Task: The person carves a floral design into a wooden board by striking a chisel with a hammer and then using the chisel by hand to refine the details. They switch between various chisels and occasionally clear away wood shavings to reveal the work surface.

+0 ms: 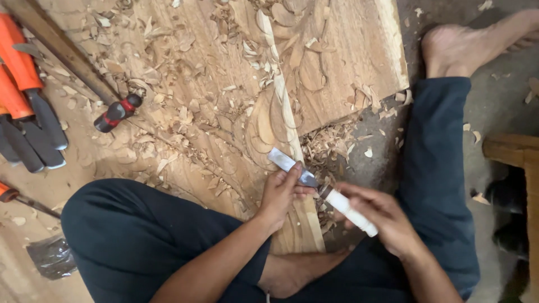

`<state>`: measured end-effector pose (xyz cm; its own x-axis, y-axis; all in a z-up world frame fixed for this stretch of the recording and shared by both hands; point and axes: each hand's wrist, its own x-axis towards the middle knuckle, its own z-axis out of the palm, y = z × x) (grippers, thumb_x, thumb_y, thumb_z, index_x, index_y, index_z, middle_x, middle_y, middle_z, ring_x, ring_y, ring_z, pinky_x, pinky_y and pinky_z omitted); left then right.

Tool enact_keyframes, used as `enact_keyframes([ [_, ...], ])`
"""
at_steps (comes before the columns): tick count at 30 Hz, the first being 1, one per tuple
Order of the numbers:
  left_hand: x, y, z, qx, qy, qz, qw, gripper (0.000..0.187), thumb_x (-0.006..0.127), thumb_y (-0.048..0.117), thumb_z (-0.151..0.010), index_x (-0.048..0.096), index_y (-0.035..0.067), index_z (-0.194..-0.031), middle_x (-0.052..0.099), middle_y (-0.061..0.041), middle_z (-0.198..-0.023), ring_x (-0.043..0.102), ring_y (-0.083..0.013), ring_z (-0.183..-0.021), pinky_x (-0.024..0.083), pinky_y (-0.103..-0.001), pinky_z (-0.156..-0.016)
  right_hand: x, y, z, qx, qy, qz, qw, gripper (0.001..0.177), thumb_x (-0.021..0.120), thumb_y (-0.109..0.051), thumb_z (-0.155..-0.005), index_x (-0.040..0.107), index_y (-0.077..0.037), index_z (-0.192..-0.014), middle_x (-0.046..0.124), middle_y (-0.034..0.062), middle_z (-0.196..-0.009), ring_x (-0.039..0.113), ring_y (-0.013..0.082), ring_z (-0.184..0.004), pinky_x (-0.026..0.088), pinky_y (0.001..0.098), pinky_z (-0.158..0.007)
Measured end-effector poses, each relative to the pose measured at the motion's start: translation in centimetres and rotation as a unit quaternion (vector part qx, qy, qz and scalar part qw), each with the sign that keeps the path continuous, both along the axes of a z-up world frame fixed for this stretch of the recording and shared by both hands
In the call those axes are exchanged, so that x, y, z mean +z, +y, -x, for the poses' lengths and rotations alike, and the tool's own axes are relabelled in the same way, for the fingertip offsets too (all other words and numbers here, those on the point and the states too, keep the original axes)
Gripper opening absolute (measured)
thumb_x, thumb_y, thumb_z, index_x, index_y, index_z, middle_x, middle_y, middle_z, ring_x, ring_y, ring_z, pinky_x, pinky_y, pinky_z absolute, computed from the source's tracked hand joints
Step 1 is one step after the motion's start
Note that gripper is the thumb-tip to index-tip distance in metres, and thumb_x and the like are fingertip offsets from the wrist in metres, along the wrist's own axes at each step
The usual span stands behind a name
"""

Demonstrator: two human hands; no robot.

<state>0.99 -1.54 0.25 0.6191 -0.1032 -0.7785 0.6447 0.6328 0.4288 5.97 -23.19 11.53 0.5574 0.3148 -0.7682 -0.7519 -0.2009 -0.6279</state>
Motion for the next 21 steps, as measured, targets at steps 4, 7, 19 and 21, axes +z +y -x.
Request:
enact_keyframes([
  [4, 0.1, 0.5, -0.7, -0.002, -0.007, -0.001, 1.000, 0.031, 0.059, 0.033, -0.106, 0.066, 0.003, -0.100, 0.073, -0.007, -0.086, 0.074, -0.0162, -0.071, 0.052, -0.024, -0.059, -0.2, -2.0, 2.4, -0.202, -0.219, 0.079, 0.951, 0.044, 0.053, -0.027, -0.104, 0.059, 0.005, -0.133, 0.070, 0.0204, -0.123, 0.071, 0.0261, -0.110, 0.057, 0.0372, -0.096],
  [7, 0.2, 0.0, -0.2, -0.005, 0.009, 0.011, 1.000, 0.028, 0.058, 0.033, -0.102, 0.068, 0.007, -0.102, 0.075, -0.005, -0.086, 0.073, -0.0156, -0.068, 0.052, -0.025, -0.057, -1.9, 0.3, 4.1, -0.279, -0.296, 0.092, 0.909, 0.059, 0.040, -0.042, -0.115, 0.071, 0.009, -0.116, 0.073, 0.0251, -0.118, 0.070, 0.0345, -0.107, 0.056, 0.0431, -0.098],
  [19, -0.9, -0.1, 0.1, 0.018, -0.020, -0.022, 0.999, 0.033, 0.062, 0.036, -0.104, 0.066, 0.003, -0.100, 0.074, -0.008, -0.087, 0.074, -0.0181, -0.068, 0.054, -0.027, -0.060, -6.5, -2.2, 7.7, -0.418, -0.284, -0.038, 0.862, 0.066, 0.036, -0.040, -0.125, 0.065, 0.007, -0.090, 0.072, 0.0354, -0.104, 0.061, 0.0363, -0.085, 0.049, 0.0488, -0.089],
  [21, 0.3, 0.4, -0.5, 0.010, -0.019, -0.033, 0.999, 0.030, 0.060, 0.036, -0.101, 0.066, 0.007, -0.102, 0.074, -0.006, -0.087, 0.073, -0.0164, -0.067, 0.055, -0.026, -0.059, -1.3, -0.1, 4.9, -0.300, -0.316, -0.027, 0.900, 0.062, 0.036, -0.042, -0.113, 0.069, 0.009, -0.104, 0.067, 0.0302, -0.124, 0.066, 0.0390, -0.123, 0.050, 0.0460, -0.112],
])
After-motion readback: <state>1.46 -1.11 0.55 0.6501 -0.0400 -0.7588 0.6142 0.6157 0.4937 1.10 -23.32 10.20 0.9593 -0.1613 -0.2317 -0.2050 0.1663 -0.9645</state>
